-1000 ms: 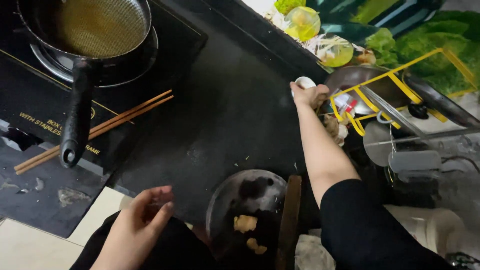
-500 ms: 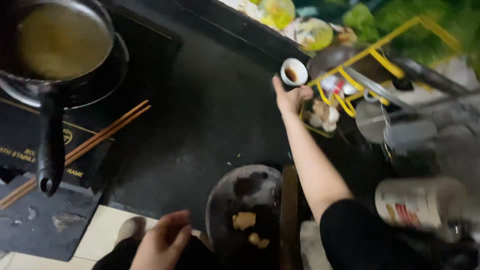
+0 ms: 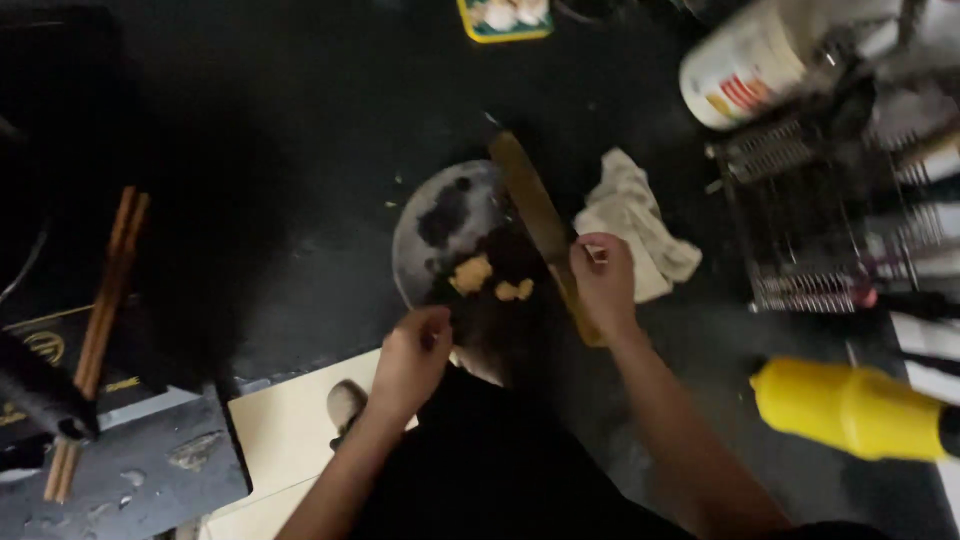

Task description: The person is washing and then slicing a piece of ginger on a cutting board.

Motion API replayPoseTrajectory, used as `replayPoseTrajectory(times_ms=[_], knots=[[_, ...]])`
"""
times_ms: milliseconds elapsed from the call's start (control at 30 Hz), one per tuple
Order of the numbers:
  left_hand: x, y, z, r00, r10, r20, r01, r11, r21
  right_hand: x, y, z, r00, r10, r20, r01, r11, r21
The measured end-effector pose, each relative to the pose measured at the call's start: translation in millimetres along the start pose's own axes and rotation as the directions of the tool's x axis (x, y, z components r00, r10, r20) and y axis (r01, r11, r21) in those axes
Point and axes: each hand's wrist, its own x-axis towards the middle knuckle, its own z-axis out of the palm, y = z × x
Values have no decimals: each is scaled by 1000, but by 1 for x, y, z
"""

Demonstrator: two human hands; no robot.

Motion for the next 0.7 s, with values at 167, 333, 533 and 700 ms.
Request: replayPoseTrajectory(times_ms=[167, 333, 533, 700], knots=[[36, 28, 25, 946, 324, -18, -288, 864, 412, -35, -1, 0, 997, 6, 77, 1, 995, -97], [73, -2, 57, 908, 417, 44, -340, 670, 660, -39, 17, -3, 970, 129, 206, -99, 983, -152], [50, 6, 18, 925, 350, -145, -257, 861, 439, -53, 31, -11, 978, 121, 168, -132, 990, 53], [51, -51, 28, 812, 402, -423, -316, 912, 260, -29, 35, 4, 986, 40, 160, -68, 982, 178]])
